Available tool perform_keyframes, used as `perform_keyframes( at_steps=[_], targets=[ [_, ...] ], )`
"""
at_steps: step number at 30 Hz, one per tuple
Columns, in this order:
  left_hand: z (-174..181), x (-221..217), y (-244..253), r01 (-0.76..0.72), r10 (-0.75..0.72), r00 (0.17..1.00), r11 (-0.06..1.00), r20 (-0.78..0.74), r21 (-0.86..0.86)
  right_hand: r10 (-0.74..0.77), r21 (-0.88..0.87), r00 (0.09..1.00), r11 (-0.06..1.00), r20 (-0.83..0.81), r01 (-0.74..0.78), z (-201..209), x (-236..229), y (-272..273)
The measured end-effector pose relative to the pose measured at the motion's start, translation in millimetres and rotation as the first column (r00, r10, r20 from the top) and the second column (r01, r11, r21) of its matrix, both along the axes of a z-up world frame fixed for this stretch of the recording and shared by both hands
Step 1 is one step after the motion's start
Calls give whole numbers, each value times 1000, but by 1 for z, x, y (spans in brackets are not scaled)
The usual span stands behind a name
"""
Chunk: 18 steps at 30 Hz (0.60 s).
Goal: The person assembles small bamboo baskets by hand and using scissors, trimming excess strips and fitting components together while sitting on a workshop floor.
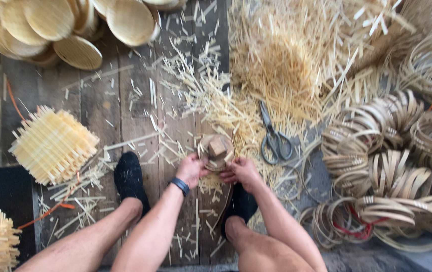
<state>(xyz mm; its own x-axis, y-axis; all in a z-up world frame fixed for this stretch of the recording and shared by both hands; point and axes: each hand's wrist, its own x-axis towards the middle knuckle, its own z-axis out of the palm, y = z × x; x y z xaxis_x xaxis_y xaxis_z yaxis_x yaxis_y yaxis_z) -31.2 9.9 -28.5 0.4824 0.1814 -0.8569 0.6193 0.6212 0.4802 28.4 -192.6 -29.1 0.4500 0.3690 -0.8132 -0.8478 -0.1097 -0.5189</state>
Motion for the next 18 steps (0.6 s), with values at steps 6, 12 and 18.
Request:
perform_keyframes(
  at_steps=[6, 12, 18],
  targets=[
    [-29, -9, -19, -87, 89, 994, 996, -56, 37, -57, -129, 998, 990, 36, 61, -9, -11, 11],
    [10, -5, 11, 342, -555, 831, 550, 27, 762, 308, -464, 877, 879, 370, -113, 29, 0, 1],
    [44, 11, -12, 272, -604, 777, 577, 178, 770, 235, -303, 916, 944, 325, -134, 54, -4, 26]
  ],
)
